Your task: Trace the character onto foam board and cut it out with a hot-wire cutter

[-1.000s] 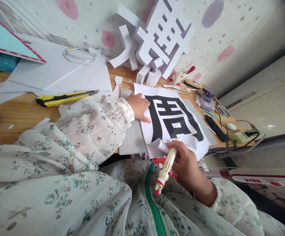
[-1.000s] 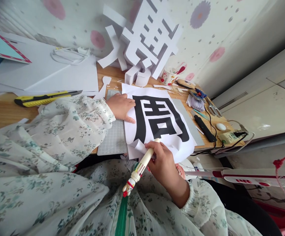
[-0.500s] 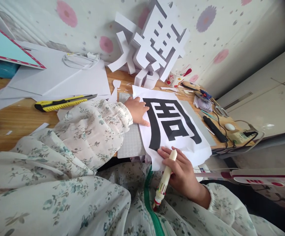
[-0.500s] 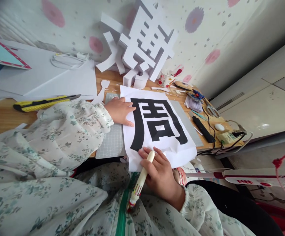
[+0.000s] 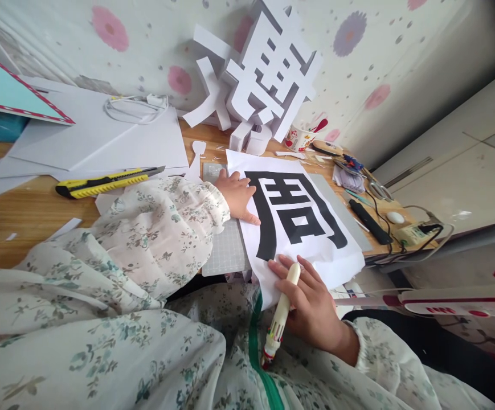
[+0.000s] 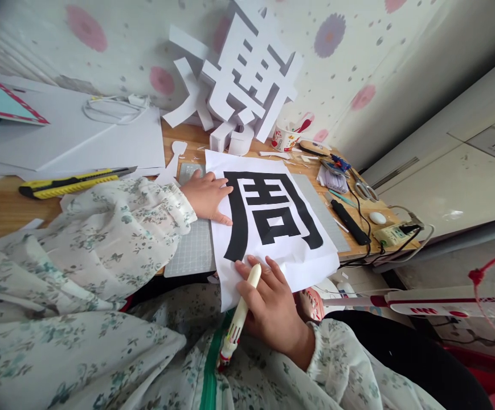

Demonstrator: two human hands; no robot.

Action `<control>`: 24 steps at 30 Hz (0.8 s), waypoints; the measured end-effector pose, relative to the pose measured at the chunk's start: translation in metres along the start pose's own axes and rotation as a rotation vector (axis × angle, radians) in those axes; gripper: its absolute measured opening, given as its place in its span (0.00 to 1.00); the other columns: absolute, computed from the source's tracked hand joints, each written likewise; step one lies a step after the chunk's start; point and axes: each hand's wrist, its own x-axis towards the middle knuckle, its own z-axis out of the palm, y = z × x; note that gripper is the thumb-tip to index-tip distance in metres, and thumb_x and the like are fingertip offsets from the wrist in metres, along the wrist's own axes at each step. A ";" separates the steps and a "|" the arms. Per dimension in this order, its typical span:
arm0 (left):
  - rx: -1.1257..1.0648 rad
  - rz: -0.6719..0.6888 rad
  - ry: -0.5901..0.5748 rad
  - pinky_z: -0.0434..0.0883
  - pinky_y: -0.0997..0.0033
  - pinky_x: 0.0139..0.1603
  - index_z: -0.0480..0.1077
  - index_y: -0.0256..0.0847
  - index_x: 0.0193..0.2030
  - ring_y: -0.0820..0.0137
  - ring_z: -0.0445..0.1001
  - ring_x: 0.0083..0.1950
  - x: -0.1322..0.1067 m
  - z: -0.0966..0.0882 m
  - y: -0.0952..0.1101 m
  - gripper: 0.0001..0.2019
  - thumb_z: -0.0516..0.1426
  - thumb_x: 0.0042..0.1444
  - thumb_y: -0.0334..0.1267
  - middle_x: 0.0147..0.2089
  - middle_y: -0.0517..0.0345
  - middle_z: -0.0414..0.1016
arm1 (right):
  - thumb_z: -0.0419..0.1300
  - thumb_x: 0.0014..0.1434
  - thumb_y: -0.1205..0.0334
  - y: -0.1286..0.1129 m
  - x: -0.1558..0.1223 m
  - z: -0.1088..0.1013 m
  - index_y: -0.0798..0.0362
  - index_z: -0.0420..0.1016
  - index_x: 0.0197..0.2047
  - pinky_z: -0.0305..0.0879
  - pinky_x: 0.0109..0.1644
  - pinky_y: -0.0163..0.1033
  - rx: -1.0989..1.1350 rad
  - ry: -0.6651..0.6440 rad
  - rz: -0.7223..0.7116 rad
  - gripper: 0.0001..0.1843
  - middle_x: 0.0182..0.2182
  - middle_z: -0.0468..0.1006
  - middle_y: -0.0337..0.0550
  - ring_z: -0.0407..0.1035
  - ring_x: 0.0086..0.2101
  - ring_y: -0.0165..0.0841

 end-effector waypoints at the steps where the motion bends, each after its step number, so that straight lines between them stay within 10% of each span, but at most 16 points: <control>1: 0.002 0.011 0.008 0.46 0.37 0.66 0.66 0.43 0.64 0.41 0.54 0.67 0.000 0.000 0.000 0.46 0.54 0.48 0.75 0.71 0.41 0.60 | 0.59 0.55 0.69 -0.001 0.002 -0.001 0.50 0.64 0.46 0.64 0.61 0.63 -0.001 -0.009 0.005 0.15 0.54 0.80 0.54 0.73 0.55 0.53; 7: 0.032 0.095 0.027 0.58 0.56 0.62 0.69 0.36 0.60 0.48 0.65 0.61 0.000 -0.001 0.000 0.43 0.56 0.51 0.72 0.63 0.40 0.68 | 0.58 0.54 0.69 -0.005 0.009 -0.007 0.51 0.63 0.46 0.64 0.60 0.61 0.025 -0.045 0.046 0.16 0.53 0.81 0.53 0.75 0.53 0.52; 15: 0.085 0.068 0.042 0.64 0.54 0.53 0.73 0.34 0.53 0.48 0.73 0.52 -0.004 -0.005 0.012 0.41 0.52 0.54 0.73 0.54 0.38 0.74 | 0.57 0.49 0.71 -0.002 0.016 -0.013 0.49 0.62 0.49 0.71 0.53 0.56 0.193 -0.028 0.109 0.23 0.52 0.81 0.51 0.76 0.51 0.50; 24: 0.086 0.023 0.036 0.62 0.52 0.54 0.72 0.33 0.52 0.47 0.73 0.53 -0.007 -0.007 0.024 0.43 0.55 0.49 0.74 0.55 0.37 0.73 | 0.57 0.48 0.73 0.025 0.054 -0.031 0.48 0.66 0.44 0.59 0.25 0.33 0.411 -0.184 0.686 0.20 0.25 0.73 0.33 0.65 0.21 0.29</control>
